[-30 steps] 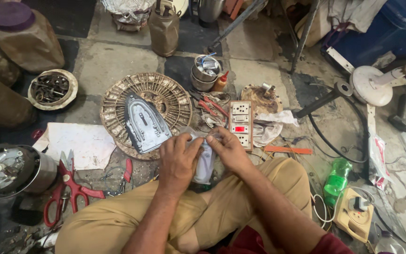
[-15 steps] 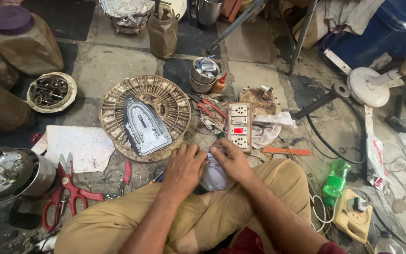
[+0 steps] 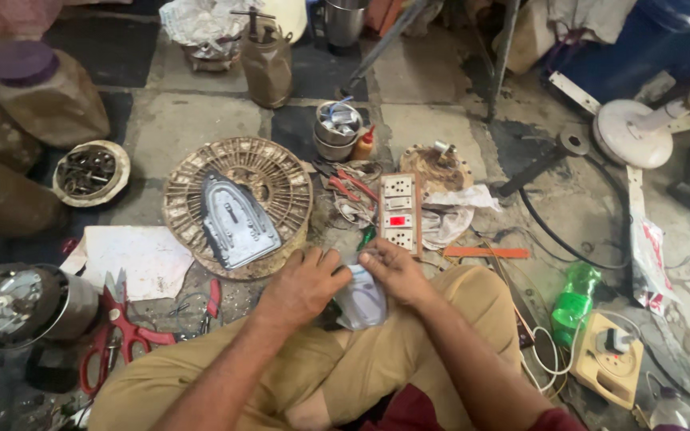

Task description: The person repairs an iron by first removing the metal base plate and then using a screwdriver to remove internal components and wires. They then open a small package containing a new white cord, which they then begin to attach to the interior of the iron using pliers and a screwdriver.

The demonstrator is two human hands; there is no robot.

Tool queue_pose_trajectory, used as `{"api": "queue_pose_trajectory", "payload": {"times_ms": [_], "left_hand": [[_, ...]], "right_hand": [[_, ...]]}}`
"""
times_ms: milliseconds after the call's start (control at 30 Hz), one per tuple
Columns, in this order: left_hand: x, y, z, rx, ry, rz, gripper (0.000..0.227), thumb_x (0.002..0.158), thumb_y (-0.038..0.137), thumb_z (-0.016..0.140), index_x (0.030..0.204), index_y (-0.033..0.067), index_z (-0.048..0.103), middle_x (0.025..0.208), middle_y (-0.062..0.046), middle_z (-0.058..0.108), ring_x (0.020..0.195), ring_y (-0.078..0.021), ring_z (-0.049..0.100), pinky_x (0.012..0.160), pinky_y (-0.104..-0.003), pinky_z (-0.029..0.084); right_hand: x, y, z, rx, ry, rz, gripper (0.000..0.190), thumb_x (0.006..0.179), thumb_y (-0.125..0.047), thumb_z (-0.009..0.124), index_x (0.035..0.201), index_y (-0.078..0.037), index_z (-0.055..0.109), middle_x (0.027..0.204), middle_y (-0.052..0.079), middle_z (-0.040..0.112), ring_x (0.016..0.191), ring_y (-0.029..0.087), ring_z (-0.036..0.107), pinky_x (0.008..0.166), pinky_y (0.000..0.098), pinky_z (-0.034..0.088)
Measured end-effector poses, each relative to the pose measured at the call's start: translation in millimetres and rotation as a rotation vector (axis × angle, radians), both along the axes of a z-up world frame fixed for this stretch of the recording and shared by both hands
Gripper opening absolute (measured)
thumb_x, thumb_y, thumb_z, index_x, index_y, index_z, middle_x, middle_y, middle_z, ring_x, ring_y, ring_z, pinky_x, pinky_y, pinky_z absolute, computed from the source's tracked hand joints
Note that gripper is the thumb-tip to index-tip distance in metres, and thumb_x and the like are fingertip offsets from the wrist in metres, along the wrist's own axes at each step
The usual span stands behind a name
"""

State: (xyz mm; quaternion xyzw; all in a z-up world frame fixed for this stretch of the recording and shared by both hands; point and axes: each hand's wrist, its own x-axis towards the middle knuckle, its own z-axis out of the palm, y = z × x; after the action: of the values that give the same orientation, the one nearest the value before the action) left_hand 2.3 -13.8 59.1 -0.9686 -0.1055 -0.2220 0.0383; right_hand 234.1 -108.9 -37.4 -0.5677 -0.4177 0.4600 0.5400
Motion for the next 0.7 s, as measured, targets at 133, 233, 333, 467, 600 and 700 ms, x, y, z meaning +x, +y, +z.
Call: {"api": "queue_pose_trajectory", "payload": {"times_ms": [133,233,333,467,600,700], "left_hand": [[11.4,0.0,3.8,-0.083,0.165,-0.02,0.018,0.077,0.026,0.065,0.092,0.0164,0.066,0.092,-0.008,0.063,0.088,-0.03,0.065,0.076,-0.044,0.053],[21.1,2.4,-5.2,-0.126,0.303,-0.004,0.011,0.084,0.021,0.064,0.094,0.015,0.064,0.086,-0.008,0.065,0.083,-0.0285,0.067,0.072,-0.043,0.054],[16.2,-0.7,-26.1,-0.074,0.17,0.008,0.005,0.086,0.015,0.065,0.091,0.0154,0.063,0.082,-0.005,0.065,0.078,-0.0262,0.068,0.068,-0.041,0.056],[-37.0,-2.3,-37.2,-0.113,-0.091,0.078,0.01,0.074,0.012,0.067,0.083,0.0157,0.063,0.079,-0.003,0.063,0.076,-0.0258,0.067,0.066,-0.042,0.055],[-54.7,-6.3,-13.4,-0.226,-0.254,0.277,0.014,0.083,0.017,0.072,0.083,0.0099,0.059,0.087,-0.008,0.064,0.081,-0.0299,0.066,0.072,-0.043,0.053],[-34.1,-16.0,5.1,-0.347,-0.281,0.379,0.021,0.086,0.022,0.075,0.083,0.0081,0.06,0.085,-0.011,0.062,0.081,-0.0338,0.064,0.073,-0.047,0.052]], "right_hand": [[-5.0,6.7,-12.1,0.043,-0.103,-0.088,0.013,0.101,-0.016,0.067,0.103,-0.003,0.065,0.087,-0.002,0.063,0.08,0.005,0.056,0.069,0.0239,0.048],[-10.8,12.6,-13.7,0.032,-0.079,-0.127,0.013,0.101,-0.016,0.067,0.101,-0.003,0.065,0.084,-0.002,0.063,0.078,0.006,0.055,0.067,0.0242,0.047],[-13.8,16.5,-10.8,0.091,-0.043,-0.148,0.013,0.1,-0.015,0.067,0.1,-0.003,0.065,0.087,-0.001,0.066,0.082,0.007,0.059,0.072,0.0241,0.049],[31.5,14.7,18.5,0.084,0.347,-0.605,0.007,0.095,-0.016,0.059,0.095,-0.009,0.058,0.084,0.005,0.072,0.074,0.018,0.068,0.066,0.0336,0.057],[19.0,26.3,5.0,0.094,-0.031,-0.493,0.016,0.106,-0.018,0.062,0.1,-0.003,0.063,0.088,0.002,0.064,0.081,0.009,0.055,0.071,0.026,0.048],[3.0,36.0,-14.0,0.23,-0.049,-0.319,0.015,0.103,-0.017,0.062,0.1,-0.003,0.061,0.092,-0.002,0.065,0.085,0.005,0.057,0.075,0.0228,0.049]]}}
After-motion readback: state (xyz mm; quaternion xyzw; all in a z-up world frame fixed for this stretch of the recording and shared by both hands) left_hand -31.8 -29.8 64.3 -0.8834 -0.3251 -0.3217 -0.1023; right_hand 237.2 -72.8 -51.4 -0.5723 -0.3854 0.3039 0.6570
